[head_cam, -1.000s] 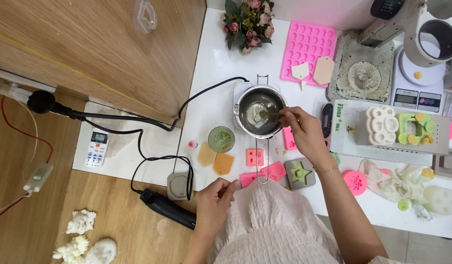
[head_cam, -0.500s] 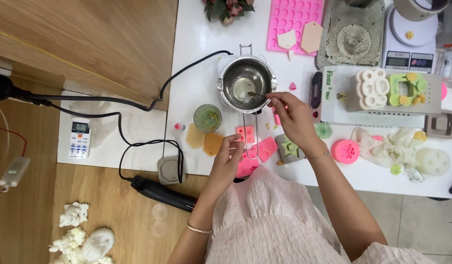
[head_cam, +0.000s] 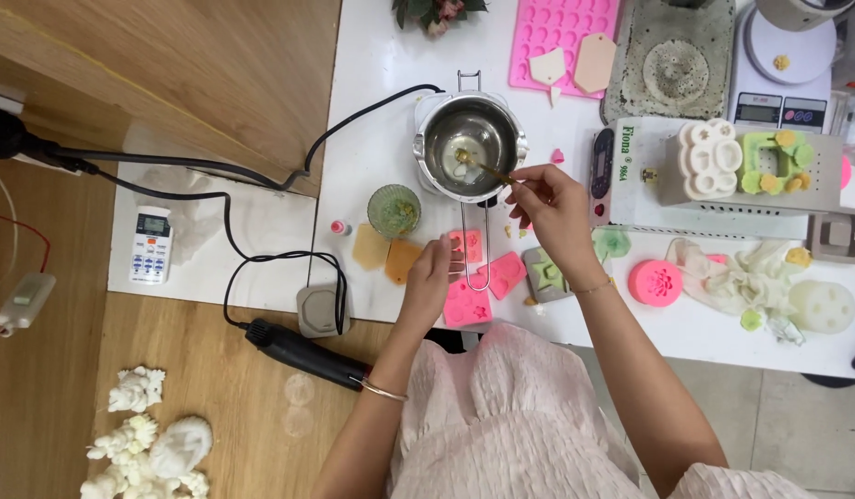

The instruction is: Mixing liquid wax with colored dyes and pouring it into silicone molds using a spoon.

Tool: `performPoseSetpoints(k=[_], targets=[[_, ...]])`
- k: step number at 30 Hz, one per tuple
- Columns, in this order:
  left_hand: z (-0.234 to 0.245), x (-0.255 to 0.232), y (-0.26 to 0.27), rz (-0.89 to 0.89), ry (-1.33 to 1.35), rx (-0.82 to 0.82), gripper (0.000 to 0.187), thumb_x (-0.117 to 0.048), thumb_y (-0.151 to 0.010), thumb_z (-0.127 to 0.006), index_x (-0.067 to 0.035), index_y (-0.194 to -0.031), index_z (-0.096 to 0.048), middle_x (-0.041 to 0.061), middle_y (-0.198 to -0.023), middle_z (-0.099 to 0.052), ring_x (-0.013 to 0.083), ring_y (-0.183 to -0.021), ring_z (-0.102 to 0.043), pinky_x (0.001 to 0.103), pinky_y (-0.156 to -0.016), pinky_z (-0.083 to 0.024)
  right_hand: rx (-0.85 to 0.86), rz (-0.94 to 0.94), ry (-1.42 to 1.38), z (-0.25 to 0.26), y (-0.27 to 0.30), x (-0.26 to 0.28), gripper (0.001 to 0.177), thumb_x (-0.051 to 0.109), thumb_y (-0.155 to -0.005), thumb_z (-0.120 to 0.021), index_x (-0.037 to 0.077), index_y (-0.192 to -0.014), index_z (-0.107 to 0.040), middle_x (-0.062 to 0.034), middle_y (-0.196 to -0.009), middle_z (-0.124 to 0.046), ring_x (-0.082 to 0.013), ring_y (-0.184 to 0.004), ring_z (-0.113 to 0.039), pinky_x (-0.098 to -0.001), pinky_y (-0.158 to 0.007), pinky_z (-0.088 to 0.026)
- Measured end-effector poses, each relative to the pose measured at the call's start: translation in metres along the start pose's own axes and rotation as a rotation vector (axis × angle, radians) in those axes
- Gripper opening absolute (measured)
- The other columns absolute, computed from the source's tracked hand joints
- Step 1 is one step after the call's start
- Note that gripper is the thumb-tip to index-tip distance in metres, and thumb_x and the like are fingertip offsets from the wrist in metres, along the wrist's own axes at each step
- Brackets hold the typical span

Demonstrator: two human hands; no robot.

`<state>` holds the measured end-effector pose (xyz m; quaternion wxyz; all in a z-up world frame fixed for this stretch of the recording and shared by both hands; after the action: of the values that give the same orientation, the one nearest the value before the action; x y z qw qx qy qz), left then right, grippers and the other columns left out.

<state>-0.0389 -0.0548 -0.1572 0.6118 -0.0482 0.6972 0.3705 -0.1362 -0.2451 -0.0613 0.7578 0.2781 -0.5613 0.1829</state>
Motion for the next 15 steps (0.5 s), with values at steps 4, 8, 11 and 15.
performPoseSetpoints(k=[4,8,11,15], targets=[[-0.039,-0.027,-0.001,0.273,0.547,0.118,0.043,-0.045,-0.099,-0.054,-0.005,-0.110,-0.065,0.010,-0.096,-0.074,0.0198,-0.087,-0.074,0.032,-0.080,-0.058,-0.031,-0.007,0.033,-0.002,0.008,-0.002,0.017,0.003,-0.099,-0.062,-0.002,-0.115,-0.066,-0.0099,-0.088,-0.075,-0.0118,-0.072,-0.072,-0.0241,-0.057,-0.055],[-0.057,-0.019,-0.011,0.274,0.596,0.138,0.035,-0.038,-0.095,-0.069,-0.004,-0.098,-0.063,0.002,-0.080,-0.061,0.0123,-0.068,-0.062,0.028,-0.062,-0.053,-0.160,0.150,-0.018,0.018,0.014,0.014,0.013,0.003,-0.105,-0.062,-0.005,-0.113,-0.066,-0.0126,-0.099,-0.076,-0.0159,-0.088,-0.076,-0.0260,-0.073,-0.061],[-0.046,-0.018,-0.012,0.214,0.489,0.076,0.037,-0.038,-0.097,-0.070,-0.002,-0.091,-0.063,-0.003,-0.068,-0.048,0.0057,-0.053,-0.045,0.024,-0.047,-0.038,-0.206,0.212,-0.037,0.035,0.013,0.025,0.013,0.003,-0.107,-0.062,-0.007,-0.114,-0.065,-0.0137,-0.101,-0.076,-0.0177,-0.093,-0.076,-0.0279,-0.079,-0.063],[-0.023,-0.027,-0.005,0.159,0.331,-0.002,0.038,-0.034,-0.098,-0.067,0.000,-0.083,-0.061,-0.005,-0.059,-0.044,0.0042,-0.045,-0.035,0.024,-0.039,-0.027,-0.187,0.242,0.056,0.050,0.013,0.039,0.015,0.004,-0.108,-0.060,-0.007,-0.118,-0.064,-0.0140,-0.103,-0.075,-0.0177,-0.094,-0.076,-0.0293,-0.079,-0.063]])
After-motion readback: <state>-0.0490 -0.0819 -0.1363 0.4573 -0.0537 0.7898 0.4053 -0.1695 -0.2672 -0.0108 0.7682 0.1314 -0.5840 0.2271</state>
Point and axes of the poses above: each hand's wrist, its own y-axis away from the middle knuckle, its own z-axis out of the back of the hand, x = y × z, the point moved 10 cm from there along -y, towards the middle knuckle
